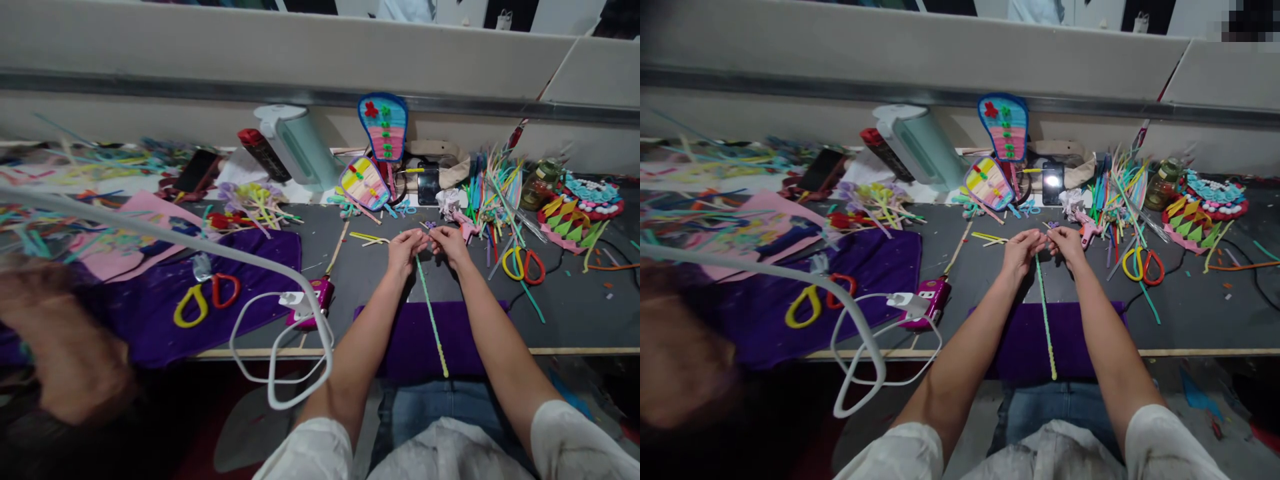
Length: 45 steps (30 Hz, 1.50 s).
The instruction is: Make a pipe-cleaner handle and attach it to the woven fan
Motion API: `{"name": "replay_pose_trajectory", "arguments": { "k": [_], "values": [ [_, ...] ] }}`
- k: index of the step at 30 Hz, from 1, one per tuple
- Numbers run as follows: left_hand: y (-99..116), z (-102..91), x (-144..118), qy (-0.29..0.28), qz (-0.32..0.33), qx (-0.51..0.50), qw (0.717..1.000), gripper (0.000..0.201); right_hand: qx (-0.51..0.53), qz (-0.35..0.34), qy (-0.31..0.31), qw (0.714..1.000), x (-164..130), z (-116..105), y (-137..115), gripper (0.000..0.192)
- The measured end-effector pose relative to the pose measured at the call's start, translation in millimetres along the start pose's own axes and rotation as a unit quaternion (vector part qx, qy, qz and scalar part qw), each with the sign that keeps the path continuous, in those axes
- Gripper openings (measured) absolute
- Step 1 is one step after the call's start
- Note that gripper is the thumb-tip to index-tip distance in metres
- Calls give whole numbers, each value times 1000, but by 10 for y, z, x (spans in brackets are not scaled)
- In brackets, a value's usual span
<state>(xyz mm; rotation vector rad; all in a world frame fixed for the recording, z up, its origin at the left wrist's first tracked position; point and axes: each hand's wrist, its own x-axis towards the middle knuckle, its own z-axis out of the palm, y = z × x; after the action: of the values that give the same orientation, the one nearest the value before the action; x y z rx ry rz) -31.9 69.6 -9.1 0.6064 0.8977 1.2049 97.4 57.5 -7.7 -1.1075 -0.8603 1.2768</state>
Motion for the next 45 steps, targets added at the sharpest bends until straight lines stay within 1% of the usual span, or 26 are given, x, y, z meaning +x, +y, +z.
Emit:
{"name": "replay_pose_trajectory", "arguments": {
  "k": [5, 13, 16, 19, 23, 28, 36, 40, 45],
  "values": [
    [-22, -5, 10, -19, 13, -4, 1000, 22, -4, 24, 18, 1000, 9, 5, 6, 37],
    [-28, -46, 34, -76, 48, 48, 995, 37, -7, -11, 32, 999, 37, -26, 34, 35],
    [-9, -58, 27, -100, 59, 65, 991, 39, -19, -25, 39, 999, 46, -42, 37, 34],
    [5, -66, 23, -113, 71, 79, 988, 40, -21, -21, 40, 999, 51, -51, 31, 34],
    [-2, -75, 33, -107, 91, 97, 985, 40, -17, -5, 41, 999, 52, -56, 21, 35],
    [-32, -80, 56, -89, 101, 89, 987, 38, -10, 4, 18, 1000, 51, -66, 20, 33],
    [-61, -78, 63, -77, 100, 70, 990, 39, 0, 4, 10, 1000, 49, -72, 29, 33],
    [-62, -78, 71, -70, 94, 63, 991, 36, -12, -2, 18, 1000, 40, -63, 21, 34],
    [-62, -80, 69, -66, 95, 69, 991, 36, -23, -2, 10, 1000, 27, -51, 9, 36]
  ]
}}
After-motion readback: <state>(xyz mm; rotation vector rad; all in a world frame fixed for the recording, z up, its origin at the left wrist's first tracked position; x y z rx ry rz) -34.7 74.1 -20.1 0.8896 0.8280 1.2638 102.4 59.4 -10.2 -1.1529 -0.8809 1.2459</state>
